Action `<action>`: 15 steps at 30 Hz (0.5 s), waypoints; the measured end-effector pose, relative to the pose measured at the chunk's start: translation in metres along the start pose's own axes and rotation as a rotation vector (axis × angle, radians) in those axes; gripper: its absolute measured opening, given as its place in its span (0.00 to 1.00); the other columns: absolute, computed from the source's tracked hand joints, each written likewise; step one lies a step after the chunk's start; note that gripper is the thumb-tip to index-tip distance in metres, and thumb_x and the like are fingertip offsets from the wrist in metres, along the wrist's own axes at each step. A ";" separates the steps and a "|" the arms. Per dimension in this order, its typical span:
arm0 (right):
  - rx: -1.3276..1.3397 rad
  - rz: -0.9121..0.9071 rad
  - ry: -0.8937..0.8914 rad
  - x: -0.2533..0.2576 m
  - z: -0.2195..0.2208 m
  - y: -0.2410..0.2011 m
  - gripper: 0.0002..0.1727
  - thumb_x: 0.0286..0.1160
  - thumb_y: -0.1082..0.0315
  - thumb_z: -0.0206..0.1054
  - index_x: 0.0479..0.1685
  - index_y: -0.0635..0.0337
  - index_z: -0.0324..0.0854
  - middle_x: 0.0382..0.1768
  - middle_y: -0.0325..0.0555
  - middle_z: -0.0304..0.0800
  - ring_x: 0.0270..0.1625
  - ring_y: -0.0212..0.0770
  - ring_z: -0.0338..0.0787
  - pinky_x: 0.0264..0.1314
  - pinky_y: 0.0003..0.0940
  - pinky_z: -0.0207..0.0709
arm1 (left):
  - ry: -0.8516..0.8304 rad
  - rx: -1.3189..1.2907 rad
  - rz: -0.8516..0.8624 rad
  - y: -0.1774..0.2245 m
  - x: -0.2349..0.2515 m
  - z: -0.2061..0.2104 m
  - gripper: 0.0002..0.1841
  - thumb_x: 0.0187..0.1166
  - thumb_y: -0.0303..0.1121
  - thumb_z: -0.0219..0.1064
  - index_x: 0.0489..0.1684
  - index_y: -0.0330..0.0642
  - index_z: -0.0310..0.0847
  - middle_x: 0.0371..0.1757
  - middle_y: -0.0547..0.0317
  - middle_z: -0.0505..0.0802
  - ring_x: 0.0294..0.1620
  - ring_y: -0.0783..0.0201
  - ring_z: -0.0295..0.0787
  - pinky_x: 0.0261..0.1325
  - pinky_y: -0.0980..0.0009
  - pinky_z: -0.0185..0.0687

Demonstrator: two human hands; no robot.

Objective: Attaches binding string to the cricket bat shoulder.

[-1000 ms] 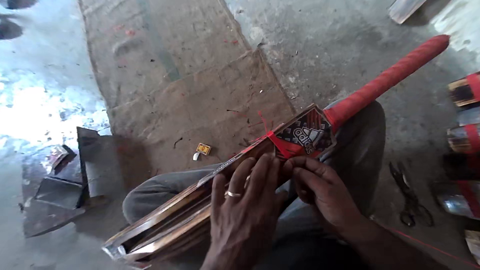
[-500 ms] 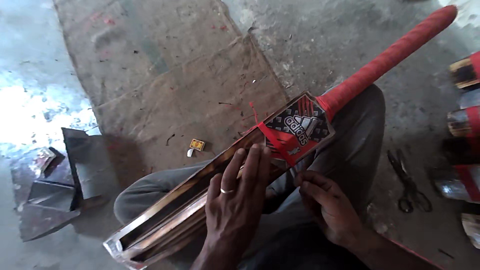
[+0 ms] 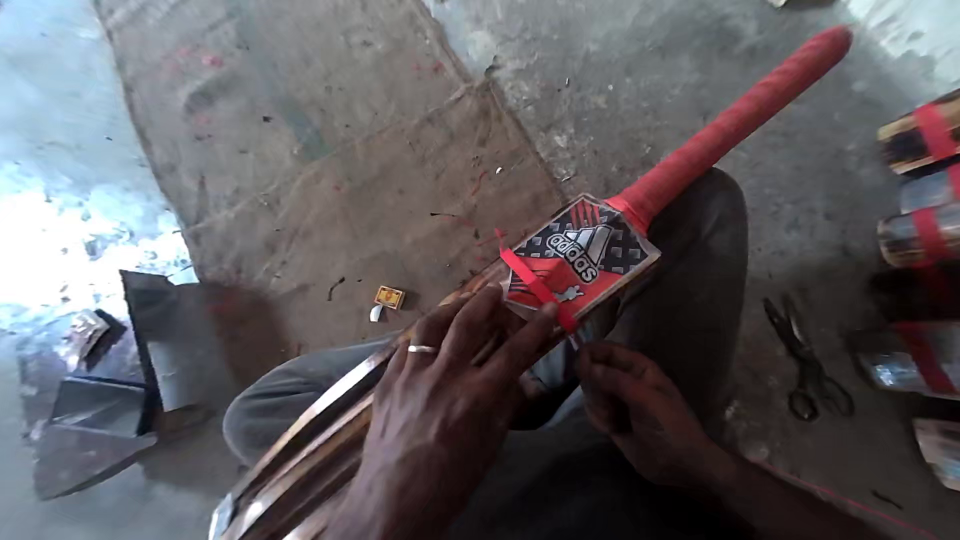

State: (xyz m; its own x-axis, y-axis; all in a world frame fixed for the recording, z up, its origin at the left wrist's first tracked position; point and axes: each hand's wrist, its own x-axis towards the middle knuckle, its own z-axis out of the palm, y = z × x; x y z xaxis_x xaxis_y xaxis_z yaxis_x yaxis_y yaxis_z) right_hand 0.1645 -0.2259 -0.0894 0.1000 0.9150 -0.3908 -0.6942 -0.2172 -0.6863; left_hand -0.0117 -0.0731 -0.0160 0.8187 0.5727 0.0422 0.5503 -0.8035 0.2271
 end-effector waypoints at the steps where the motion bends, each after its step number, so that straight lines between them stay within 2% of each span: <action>1: -0.006 -0.023 -0.020 -0.001 0.005 -0.005 0.10 0.86 0.62 0.61 0.52 0.51 0.87 0.21 0.35 0.69 0.20 0.26 0.67 0.24 0.22 0.64 | -0.039 -0.097 0.008 -0.003 0.002 -0.009 0.31 0.76 0.51 0.67 0.82 0.87 0.69 0.85 0.68 0.73 0.73 0.57 0.80 0.50 0.49 0.86; 2: -0.014 -0.041 -0.038 -0.002 0.009 -0.010 0.10 0.86 0.62 0.61 0.52 0.50 0.88 0.23 0.35 0.71 0.21 0.25 0.67 0.24 0.21 0.64 | -0.077 -0.218 0.015 -0.006 0.003 -0.016 0.33 0.73 0.50 0.70 0.82 0.86 0.68 0.84 0.70 0.75 0.68 0.62 0.84 0.47 0.52 0.88; 3: -0.016 -0.054 -0.050 -0.003 0.014 -0.014 0.10 0.86 0.62 0.61 0.52 0.50 0.88 0.24 0.35 0.73 0.21 0.25 0.67 0.24 0.21 0.64 | -0.130 -0.346 0.012 -0.009 0.003 -0.023 0.35 0.72 0.48 0.72 0.84 0.86 0.67 0.81 0.72 0.76 0.66 0.66 0.84 0.48 0.55 0.90; 5: -0.009 -0.077 -0.077 -0.003 0.019 -0.020 0.09 0.87 0.63 0.62 0.51 0.52 0.88 0.25 0.37 0.75 0.21 0.25 0.68 0.24 0.21 0.65 | -0.235 -0.608 -0.020 -0.015 0.003 -0.029 0.39 0.69 0.44 0.75 0.84 0.85 0.67 0.78 0.77 0.79 0.66 0.72 0.85 0.55 0.62 0.94; 7: -0.014 -0.100 -0.095 -0.003 0.022 -0.021 0.09 0.87 0.63 0.62 0.50 0.52 0.88 0.26 0.37 0.76 0.21 0.25 0.68 0.24 0.21 0.64 | -0.365 -0.874 -0.082 -0.020 0.004 -0.027 0.39 0.69 0.39 0.77 0.84 0.80 0.69 0.72 0.78 0.85 0.60 0.71 0.89 0.56 0.64 0.95; 9: -0.048 -0.104 -0.077 0.000 0.021 -0.020 0.10 0.87 0.61 0.62 0.50 0.50 0.88 0.29 0.37 0.79 0.22 0.25 0.69 0.24 0.20 0.64 | -0.467 -1.080 -0.127 -0.027 0.007 -0.018 0.39 0.72 0.37 0.77 0.86 0.73 0.69 0.68 0.71 0.89 0.57 0.66 0.92 0.56 0.63 0.95; 10: -0.062 -0.098 -0.060 0.003 0.020 -0.020 0.10 0.88 0.61 0.61 0.51 0.49 0.88 0.28 0.38 0.78 0.22 0.25 0.69 0.23 0.20 0.65 | -0.487 -1.126 -0.142 -0.031 0.009 -0.014 0.38 0.73 0.37 0.77 0.87 0.72 0.68 0.66 0.69 0.91 0.54 0.65 0.93 0.53 0.64 0.95; 11: -0.075 -0.094 -0.044 0.006 0.020 -0.019 0.11 0.88 0.61 0.60 0.52 0.49 0.88 0.27 0.39 0.78 0.21 0.26 0.69 0.23 0.21 0.65 | -0.471 -1.112 -0.146 -0.034 0.009 -0.014 0.37 0.75 0.39 0.76 0.87 0.72 0.68 0.66 0.69 0.91 0.53 0.66 0.93 0.53 0.64 0.94; 12: -0.082 -0.096 -0.029 0.009 0.022 -0.020 0.11 0.88 0.61 0.59 0.54 0.50 0.88 0.26 0.40 0.77 0.21 0.27 0.69 0.23 0.21 0.66 | -0.392 -1.012 -0.144 -0.034 0.008 -0.017 0.34 0.77 0.42 0.75 0.86 0.71 0.69 0.69 0.72 0.89 0.57 0.68 0.92 0.56 0.65 0.94; 13: -0.094 -0.091 -0.012 0.013 0.024 -0.022 0.12 0.89 0.61 0.59 0.56 0.50 0.88 0.27 0.40 0.78 0.21 0.27 0.70 0.23 0.21 0.67 | -0.249 -0.800 -0.152 -0.029 0.004 -0.021 0.31 0.78 0.46 0.72 0.85 0.73 0.71 0.72 0.77 0.87 0.61 0.71 0.90 0.58 0.65 0.94; 14: -0.118 -0.079 0.012 0.017 0.026 -0.024 0.13 0.89 0.61 0.58 0.58 0.50 0.87 0.25 0.40 0.77 0.19 0.27 0.69 0.21 0.20 0.66 | -0.088 -0.528 -0.178 -0.021 -0.002 -0.020 0.29 0.79 0.50 0.69 0.83 0.74 0.72 0.74 0.78 0.84 0.66 0.71 0.86 0.60 0.60 0.91; 15: -0.146 -0.064 0.034 0.020 0.029 -0.026 0.14 0.89 0.61 0.58 0.60 0.50 0.87 0.24 0.39 0.75 0.18 0.27 0.67 0.20 0.20 0.64 | 0.056 -0.291 -0.201 -0.010 -0.007 -0.012 0.28 0.79 0.50 0.68 0.82 0.71 0.74 0.78 0.69 0.81 0.72 0.61 0.82 0.61 0.49 0.83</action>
State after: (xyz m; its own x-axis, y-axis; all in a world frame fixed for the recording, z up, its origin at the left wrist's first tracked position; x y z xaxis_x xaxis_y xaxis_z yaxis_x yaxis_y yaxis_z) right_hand 0.1641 -0.1923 -0.0619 0.1668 0.9170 -0.3624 -0.5745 -0.2084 -0.7915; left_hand -0.0248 -0.0672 -0.0069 0.6844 0.7289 0.0195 0.6230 -0.5984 0.5039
